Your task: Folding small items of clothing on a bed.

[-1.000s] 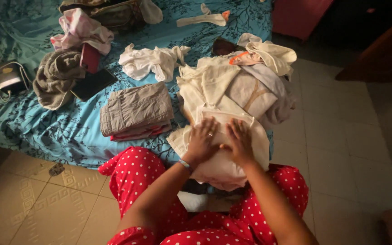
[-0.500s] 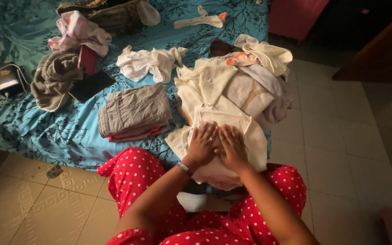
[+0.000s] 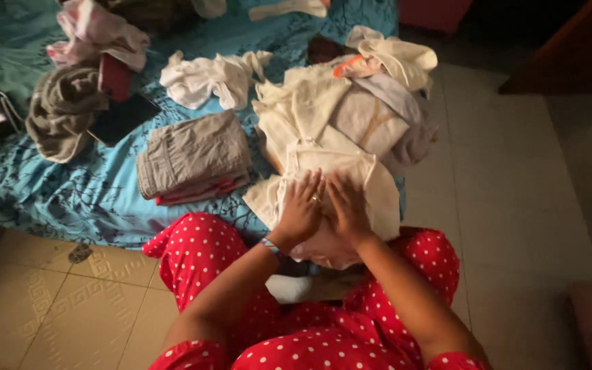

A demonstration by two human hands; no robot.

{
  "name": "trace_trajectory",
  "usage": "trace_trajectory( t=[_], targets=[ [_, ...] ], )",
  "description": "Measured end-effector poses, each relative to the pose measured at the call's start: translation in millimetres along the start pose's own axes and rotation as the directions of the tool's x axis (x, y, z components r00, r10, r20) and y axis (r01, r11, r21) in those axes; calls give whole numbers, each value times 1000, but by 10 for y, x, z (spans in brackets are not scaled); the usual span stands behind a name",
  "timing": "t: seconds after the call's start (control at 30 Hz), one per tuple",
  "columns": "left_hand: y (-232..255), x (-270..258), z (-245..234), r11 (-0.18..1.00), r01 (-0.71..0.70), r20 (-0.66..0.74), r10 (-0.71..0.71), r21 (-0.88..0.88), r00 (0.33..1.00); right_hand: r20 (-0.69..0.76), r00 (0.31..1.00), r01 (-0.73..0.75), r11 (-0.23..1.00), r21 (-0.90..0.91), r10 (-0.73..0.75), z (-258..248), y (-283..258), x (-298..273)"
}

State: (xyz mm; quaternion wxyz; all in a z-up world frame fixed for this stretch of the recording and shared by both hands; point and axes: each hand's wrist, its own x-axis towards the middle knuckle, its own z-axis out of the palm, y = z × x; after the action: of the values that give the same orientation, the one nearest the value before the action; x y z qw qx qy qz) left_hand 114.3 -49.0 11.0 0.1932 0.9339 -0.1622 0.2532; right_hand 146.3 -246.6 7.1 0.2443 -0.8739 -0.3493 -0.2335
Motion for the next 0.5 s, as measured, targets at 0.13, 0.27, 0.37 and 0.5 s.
trace_trajectory(
  t=[0.13, 0.27, 0.37, 0.5],
  targets=[
    [-29, 21, 69, 990, -27, 61, 19, 139, 998, 73, 997, 30, 994, -107, -22, -62, 100, 65],
    [-243, 116, -240, 965, 259, 60, -257, -38, 965, -4, 994, -105, 972, -210, 107, -201, 388, 94],
    [-355, 77, -272, 941, 337, -11, -337, 22, 942, -68, 983, -179, 963, -201, 168, -255, 398, 47],
    [-85, -2, -105, 985, 162, 99, -167, 53, 981, -37, 999, -26, 995, -94, 23, -110, 76, 16]
  ],
)
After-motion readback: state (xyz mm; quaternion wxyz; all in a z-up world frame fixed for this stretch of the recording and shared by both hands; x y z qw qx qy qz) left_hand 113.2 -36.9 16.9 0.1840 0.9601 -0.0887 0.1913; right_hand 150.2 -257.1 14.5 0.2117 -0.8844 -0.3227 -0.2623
